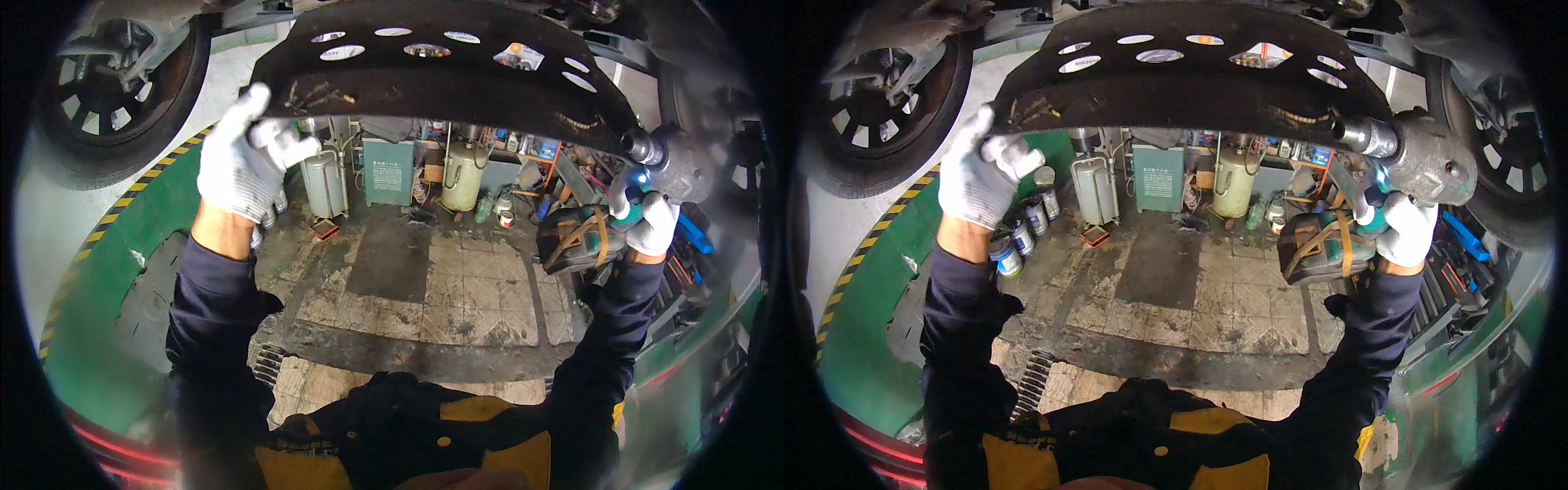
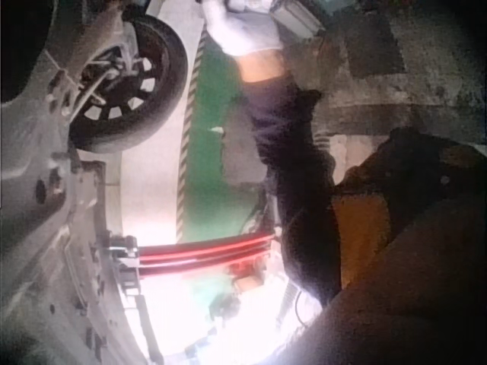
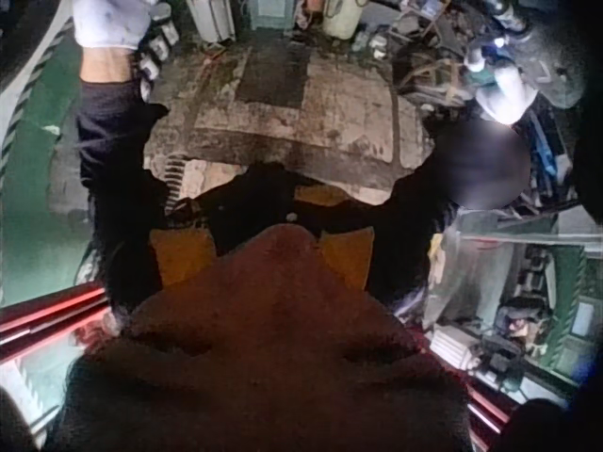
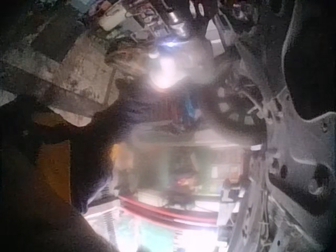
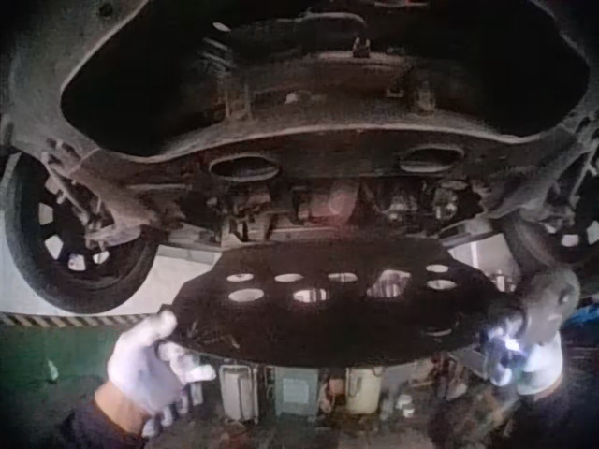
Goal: The person uses a cordless impact wrench to remove bolts from a car's underbody shield while the vehicle is raised on a lift. After removing several bolts, the person detaches the shield and places it on the floor.
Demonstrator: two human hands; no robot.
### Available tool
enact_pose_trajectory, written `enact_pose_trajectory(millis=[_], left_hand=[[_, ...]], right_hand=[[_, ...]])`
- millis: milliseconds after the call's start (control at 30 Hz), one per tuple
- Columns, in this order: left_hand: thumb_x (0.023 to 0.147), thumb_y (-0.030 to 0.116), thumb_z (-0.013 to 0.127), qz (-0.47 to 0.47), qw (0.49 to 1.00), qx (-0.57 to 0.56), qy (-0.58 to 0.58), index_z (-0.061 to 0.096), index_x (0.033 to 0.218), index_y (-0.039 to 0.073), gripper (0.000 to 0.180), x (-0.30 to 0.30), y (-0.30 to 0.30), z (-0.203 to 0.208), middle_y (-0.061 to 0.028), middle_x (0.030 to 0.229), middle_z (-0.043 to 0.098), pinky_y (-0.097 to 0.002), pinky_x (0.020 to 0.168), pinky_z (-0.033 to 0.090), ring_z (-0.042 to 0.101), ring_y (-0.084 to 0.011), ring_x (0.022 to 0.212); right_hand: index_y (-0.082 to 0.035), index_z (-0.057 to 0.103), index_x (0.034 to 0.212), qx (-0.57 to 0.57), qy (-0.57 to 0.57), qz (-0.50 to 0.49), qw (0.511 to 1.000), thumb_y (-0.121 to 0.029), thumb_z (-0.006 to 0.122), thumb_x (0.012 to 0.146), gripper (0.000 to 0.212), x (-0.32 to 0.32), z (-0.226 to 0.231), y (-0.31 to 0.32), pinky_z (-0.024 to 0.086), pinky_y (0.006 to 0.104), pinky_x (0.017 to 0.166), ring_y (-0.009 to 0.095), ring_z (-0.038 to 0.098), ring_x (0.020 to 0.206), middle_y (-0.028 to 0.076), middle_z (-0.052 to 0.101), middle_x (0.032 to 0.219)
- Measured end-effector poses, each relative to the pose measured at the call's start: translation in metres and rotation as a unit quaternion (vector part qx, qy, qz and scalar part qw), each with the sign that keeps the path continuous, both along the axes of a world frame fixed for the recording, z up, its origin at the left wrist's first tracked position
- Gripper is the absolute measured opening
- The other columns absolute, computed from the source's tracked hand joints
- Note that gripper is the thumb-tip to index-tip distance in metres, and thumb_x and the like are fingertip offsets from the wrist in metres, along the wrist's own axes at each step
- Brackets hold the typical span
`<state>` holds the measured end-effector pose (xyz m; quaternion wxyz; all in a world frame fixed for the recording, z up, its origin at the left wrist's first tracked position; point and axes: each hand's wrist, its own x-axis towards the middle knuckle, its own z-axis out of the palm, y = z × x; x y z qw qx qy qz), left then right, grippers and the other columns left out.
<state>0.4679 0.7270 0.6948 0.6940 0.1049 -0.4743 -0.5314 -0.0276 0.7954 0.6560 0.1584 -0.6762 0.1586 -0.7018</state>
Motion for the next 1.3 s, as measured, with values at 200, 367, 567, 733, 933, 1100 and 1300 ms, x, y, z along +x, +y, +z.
enact_pose_trajectory(millis=[200,367,567,733,933,1100,1300], left_hand=[[0.098,0.027,0.068,0.04,0.999,0.0,0.015,0.067,0.108,0.007,0.023,-0.004,0.027,-0.049,0.0004,0.063,0.055,-0.049,0.063,0.061,0.055,-0.0167,0.055],[0.092,0.022,0.07,0.034,0.998,0.058,0.015,0.065,0.109,0.008,0.023,0.015,0.055,-0.088,0.001,0.063,0.052,-0.0503,0.061,0.061,0.046,-0.0136,0.048],[0.089,0.027,0.072,0.038,0.929,0.35,-0.112,0.06,0.093,0.012,0.019,0.035,0.026,-0.173,-0.0005,0.071,0.049,-0.0472,0.065,0.058,0.05,-0.0155,0.059],[0.093,0.031,0.069,-0.025,0.81,0.574,-0.119,0.061,0.089,0.01,0.024,0.073,0.004,-0.343,-0.0024,0.063,0.046,-0.043,0.057,0.051,0.044,-0.0164,0.05],[0.098,0.031,0.066,0.03,0.606,0.792,-0.061,0.062,0.087,0.006,0.028,0.153,0.093,-0.499,-0.0011,0.057,0.044,-0.0458,0.055,0.057,0.04,-0.0145,0.046],[0.099,0.03,0.064,0.167,0.531,0.831,-0.026,0.059,0.09,0.008,0.024,0.193,0.171,-0.501,0.002,0.067,0.044,-0.0467,0.059,0.055,0.037,-0.0116,0.047],[0.102,0.031,0.058,0.279,0.523,0.801,0.085,0.063,0.098,0.01,0.022,0.247,0.237,-0.463,0.0052,0.061,0.041,-0.0456,0.069,0.052,0.037,-0.011,0.049]], right_hand=[[-0.002,0.053,0.135,-0.057,-0.065,-0.128,0.988,-0.037,0.078,0.086,0.065,-0.003,-0.053,0.011,0.046,0.029,0.054,0.018,0.059,0.06,0.011,0.064,0.079],[-0.001,0.052,0.131,0.019,-0.064,-0.167,0.984,-0.025,0.077,0.084,0.058,-0.006,-0.119,0.044,0.049,0.0301,0.052,0.019,0.061,0.06,0.012,0.065,0.083],[-0.001,0.052,0.127,0.172,0.005,-0.13,0.976,-0.009,0.076,0.083,0.051,0.046,-0.2,0.062,0.052,0.0315,0.05,0.021,0.063,0.061,0.013,0.067,0.089],[-0.002,0.059,0.129,0.39,-0.048,-0.015,0.92,-0.014,0.083,0.078,0.058,0.12,-0.28,0.025,0.049,0.0273,0.05,0.015,0.06,0.061,0.009,0.068,0.1],[-0.005,0.066,0.117,0.652,-0.067,0.044,0.754,-0.003,0.073,0.077,0.041,0.201,-0.455,0.008,0.052,0.0324,0.051,0.019,0.063,0.058,0.006,0.067,0.083],[-0.005,0.068,0.114,0.731,-0.033,0.13,0.669,-0.001,0.073,0.078,0.037,0.271,-0.532,-0.02,0.052,0.0324,0.056,0.017,0.063,0.062,0.005,0.067,0.083],[-0.003,0.074,0.116,0.675,0.154,0.322,0.646,0.0,0.075,0.075,0.042,0.385,-0.544,-0.092,0.055,0.029,0.065,0.014,0.067,0.09,0.005,0.071,0.116]])
